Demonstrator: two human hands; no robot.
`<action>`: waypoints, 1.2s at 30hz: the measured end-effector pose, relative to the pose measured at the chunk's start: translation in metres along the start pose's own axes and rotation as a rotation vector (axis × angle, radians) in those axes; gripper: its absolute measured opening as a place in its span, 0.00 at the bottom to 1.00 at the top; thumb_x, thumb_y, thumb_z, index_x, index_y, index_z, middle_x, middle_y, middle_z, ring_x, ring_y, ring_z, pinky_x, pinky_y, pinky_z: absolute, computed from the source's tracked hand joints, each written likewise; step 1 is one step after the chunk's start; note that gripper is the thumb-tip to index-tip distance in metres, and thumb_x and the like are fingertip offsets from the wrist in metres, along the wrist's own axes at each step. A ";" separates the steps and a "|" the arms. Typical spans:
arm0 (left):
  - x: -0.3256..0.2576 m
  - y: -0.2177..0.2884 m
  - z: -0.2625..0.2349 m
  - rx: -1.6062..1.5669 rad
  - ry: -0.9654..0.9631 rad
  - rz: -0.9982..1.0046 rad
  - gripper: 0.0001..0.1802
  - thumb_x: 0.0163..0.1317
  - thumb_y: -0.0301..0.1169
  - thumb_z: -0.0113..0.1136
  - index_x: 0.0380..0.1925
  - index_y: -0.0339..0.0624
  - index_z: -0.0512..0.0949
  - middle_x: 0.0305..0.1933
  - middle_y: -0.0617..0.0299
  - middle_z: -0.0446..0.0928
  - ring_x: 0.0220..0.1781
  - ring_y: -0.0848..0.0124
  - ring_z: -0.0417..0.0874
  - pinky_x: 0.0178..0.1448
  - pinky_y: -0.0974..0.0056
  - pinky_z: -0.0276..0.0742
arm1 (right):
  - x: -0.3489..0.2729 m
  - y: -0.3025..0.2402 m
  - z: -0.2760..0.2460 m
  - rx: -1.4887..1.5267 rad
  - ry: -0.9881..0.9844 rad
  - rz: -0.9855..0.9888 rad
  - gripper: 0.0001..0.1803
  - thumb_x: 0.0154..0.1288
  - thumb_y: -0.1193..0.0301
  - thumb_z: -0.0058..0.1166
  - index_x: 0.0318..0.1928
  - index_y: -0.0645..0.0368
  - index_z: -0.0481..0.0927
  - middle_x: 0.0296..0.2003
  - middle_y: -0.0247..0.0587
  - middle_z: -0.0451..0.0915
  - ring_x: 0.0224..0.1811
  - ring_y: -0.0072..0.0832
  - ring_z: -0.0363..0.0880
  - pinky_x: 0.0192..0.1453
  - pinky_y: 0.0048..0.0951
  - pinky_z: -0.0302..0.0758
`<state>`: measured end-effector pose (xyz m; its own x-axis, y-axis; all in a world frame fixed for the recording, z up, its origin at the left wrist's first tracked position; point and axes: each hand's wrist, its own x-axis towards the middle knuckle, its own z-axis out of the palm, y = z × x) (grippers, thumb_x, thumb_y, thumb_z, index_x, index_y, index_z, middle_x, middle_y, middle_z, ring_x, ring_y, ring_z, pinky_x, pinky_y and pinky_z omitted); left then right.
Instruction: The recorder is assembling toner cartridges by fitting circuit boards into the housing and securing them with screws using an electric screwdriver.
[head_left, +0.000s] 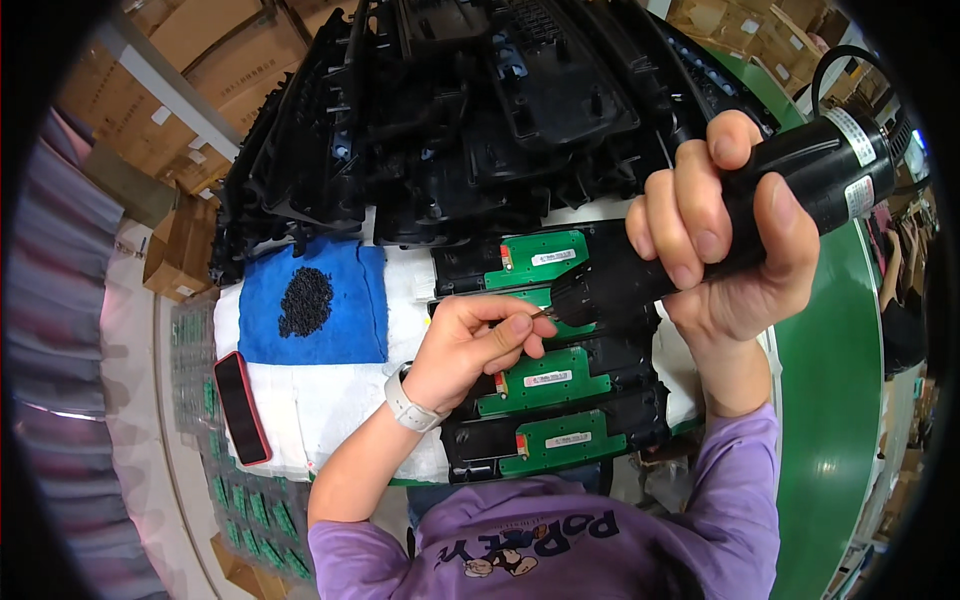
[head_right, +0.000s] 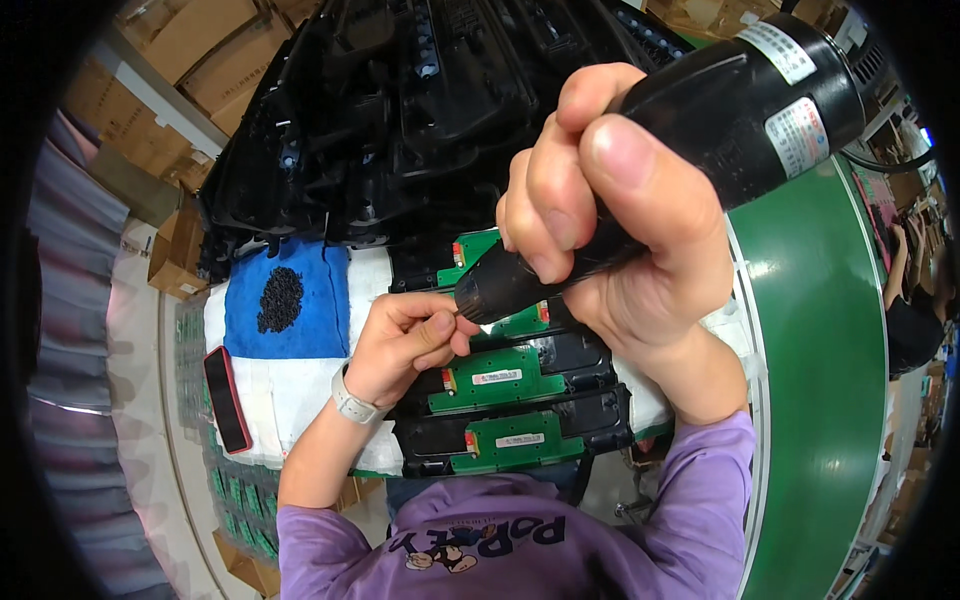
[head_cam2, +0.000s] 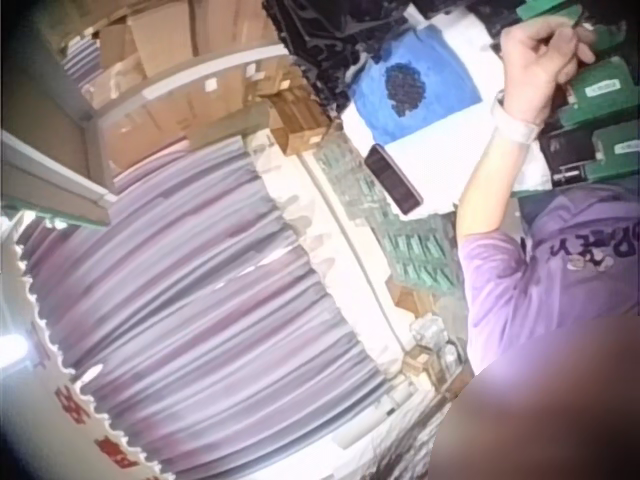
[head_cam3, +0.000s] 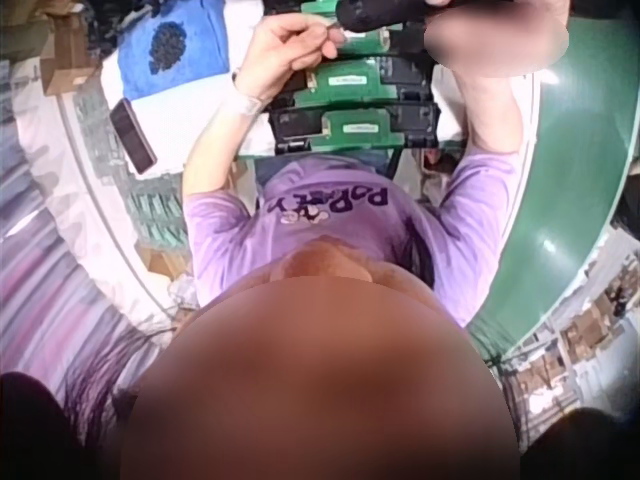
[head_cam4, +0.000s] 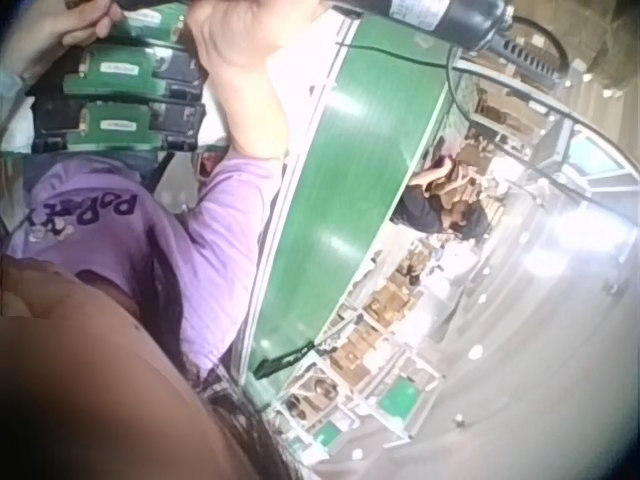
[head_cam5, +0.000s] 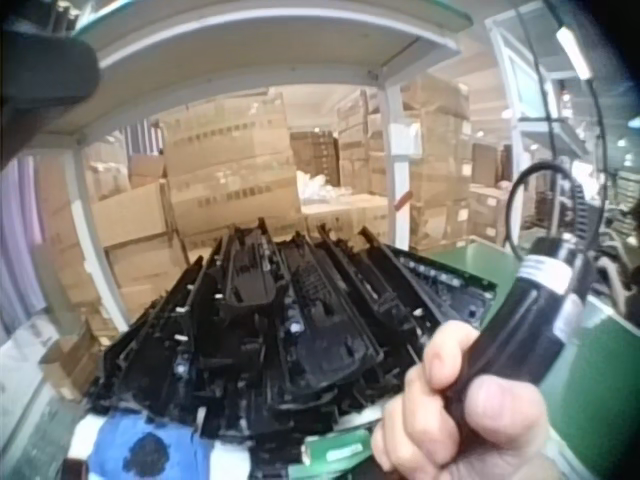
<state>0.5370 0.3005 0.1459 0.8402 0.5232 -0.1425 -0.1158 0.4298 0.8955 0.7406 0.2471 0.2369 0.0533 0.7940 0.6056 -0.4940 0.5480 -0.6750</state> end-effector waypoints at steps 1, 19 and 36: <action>0.000 -0.001 0.000 -0.002 0.001 -0.003 0.12 0.64 0.28 0.55 0.40 0.29 0.78 0.31 0.56 0.80 0.18 0.86 0.62 0.22 0.79 0.58 | 0.000 0.000 0.000 0.008 -0.005 0.002 0.15 0.66 0.59 0.44 0.45 0.55 0.67 0.19 0.28 0.66 0.16 0.19 0.64 0.31 0.26 0.66; -0.003 0.010 -0.012 0.514 0.322 -0.052 0.09 0.59 0.26 0.57 0.33 0.31 0.82 0.25 0.61 0.80 0.28 0.81 0.78 0.30 0.77 0.69 | 0.006 0.020 0.001 -0.276 0.045 0.136 0.14 0.58 0.67 0.50 0.41 0.60 0.66 0.16 0.33 0.65 0.13 0.21 0.62 0.19 0.24 0.61; -0.004 -0.019 -0.017 0.816 0.358 0.125 0.07 0.57 0.27 0.62 0.32 0.34 0.82 0.23 0.62 0.78 0.23 0.80 0.73 0.28 0.75 0.67 | -0.001 0.069 -0.005 -0.438 0.042 0.203 0.11 0.56 0.74 0.54 0.38 0.61 0.68 0.19 0.35 0.69 0.14 0.19 0.65 0.18 0.21 0.63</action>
<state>0.5272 0.3026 0.1225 0.6159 0.7874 -0.0250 0.3318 -0.2305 0.9148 0.7112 0.2852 0.1876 0.0330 0.9012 0.4321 -0.0867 0.4333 -0.8971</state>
